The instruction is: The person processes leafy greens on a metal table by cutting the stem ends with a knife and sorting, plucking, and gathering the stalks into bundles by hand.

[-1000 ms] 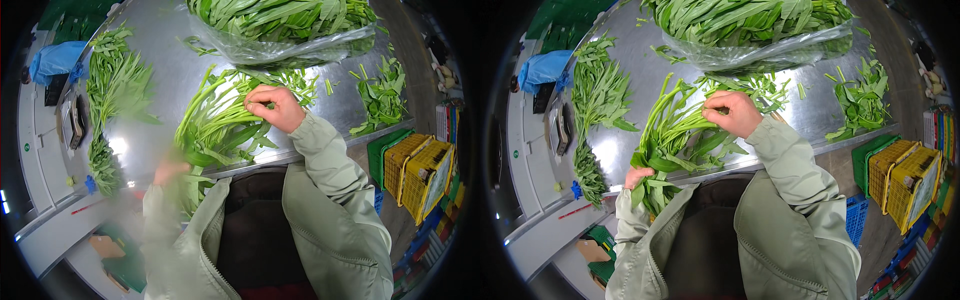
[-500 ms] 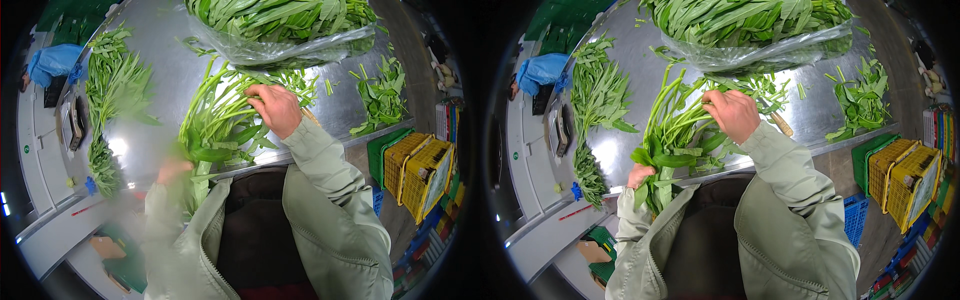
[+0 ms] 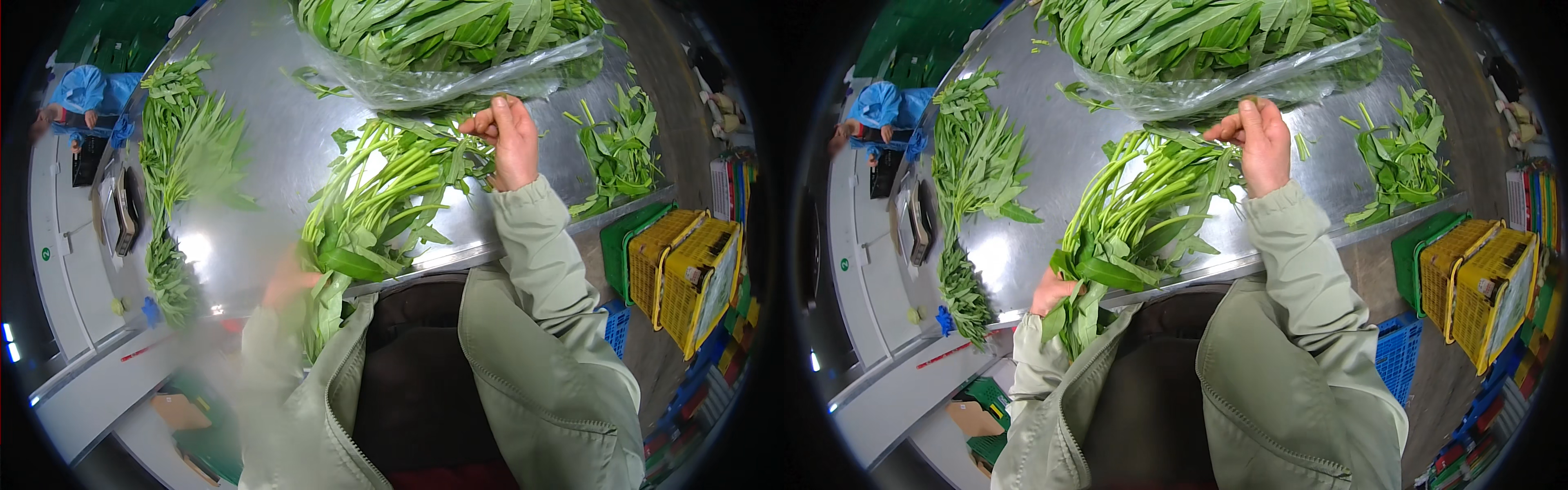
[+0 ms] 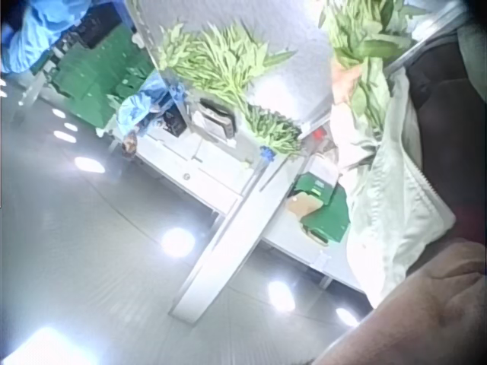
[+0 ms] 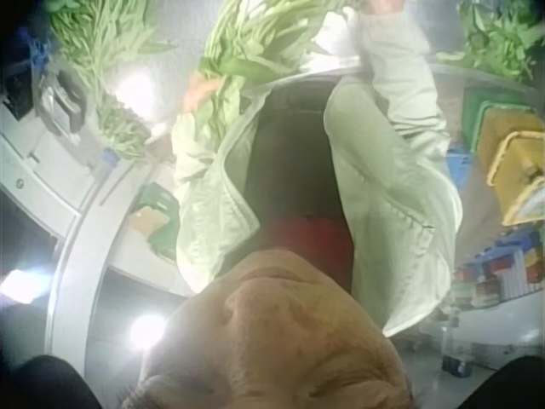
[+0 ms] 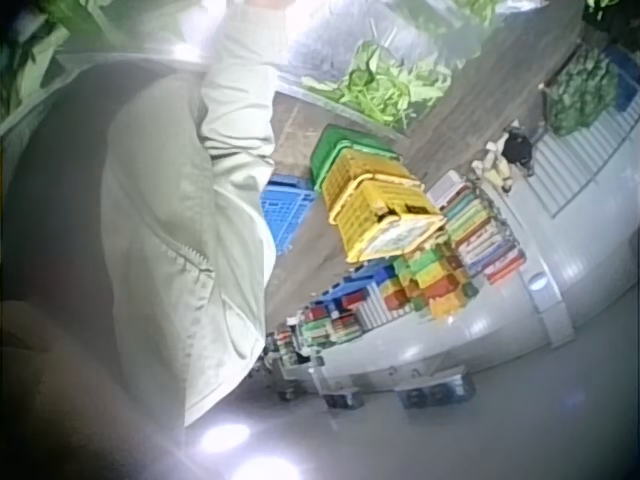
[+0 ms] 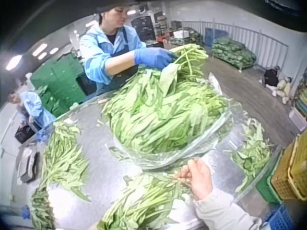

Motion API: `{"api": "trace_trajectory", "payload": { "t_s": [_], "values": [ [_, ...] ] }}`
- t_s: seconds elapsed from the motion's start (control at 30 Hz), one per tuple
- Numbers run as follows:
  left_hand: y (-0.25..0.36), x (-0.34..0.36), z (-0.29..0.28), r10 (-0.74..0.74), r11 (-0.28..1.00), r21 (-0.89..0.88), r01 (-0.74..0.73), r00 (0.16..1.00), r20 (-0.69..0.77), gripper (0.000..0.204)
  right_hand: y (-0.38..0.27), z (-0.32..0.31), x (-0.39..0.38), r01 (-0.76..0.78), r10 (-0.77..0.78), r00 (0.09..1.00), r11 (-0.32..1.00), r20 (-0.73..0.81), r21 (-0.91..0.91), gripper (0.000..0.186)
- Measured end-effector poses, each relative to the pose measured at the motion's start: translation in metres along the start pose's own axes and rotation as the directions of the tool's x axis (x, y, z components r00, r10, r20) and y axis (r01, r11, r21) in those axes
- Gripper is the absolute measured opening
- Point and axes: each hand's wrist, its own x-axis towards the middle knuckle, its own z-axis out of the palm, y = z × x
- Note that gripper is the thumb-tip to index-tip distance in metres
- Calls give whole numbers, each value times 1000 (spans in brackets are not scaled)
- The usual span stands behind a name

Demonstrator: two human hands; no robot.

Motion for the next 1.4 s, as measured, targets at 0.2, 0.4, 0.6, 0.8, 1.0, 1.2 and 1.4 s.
{"api": "trace_trajectory", "payload": {
  "t_s": [0.2, 0.4, 0.6, 0.8, 1.0, 1.2, 1.4],
  "values": [
    [-13, -1, -3, 46, 997, -66, -47, 999, -12, 89, -30, -2, -13, 498, -441, 818, 224, 368, -838, 29],
    [-6, -1, 1, 31, 999, -30, -30, 1000, 8, 84, -26, 56, -60, 444, -184, 891, 541, 414, -714, 17],
    [8, -7, 25, 194, 973, 118, -198, 980, 45, 71, 5, 68, -52, 165, 257, 888, 597, 382, -785, 23],
    [11, -7, 32, 224, 964, 138, -227, 974, 35, 78, 30, 76, -56, -345, 493, 777, 853, 391, -392, 22],
    [4, 0, 19, 251, 965, 64, -254, 966, 59, 78, 27, 75, -59, -392, 497, 816, 851, 295, -350, 19],
    [6, 7, 21, 206, 978, 31, -208, 977, 64, 83, 17, 71, -64, -87, 261, 915, 873, 308, -481, 18],
    [-5, 9, 13, 162, 987, -10, -162, 987, 18, 71, 16, 65, -67, 111, 33, 945, 904, 325, -413, 18]
  ]
}}
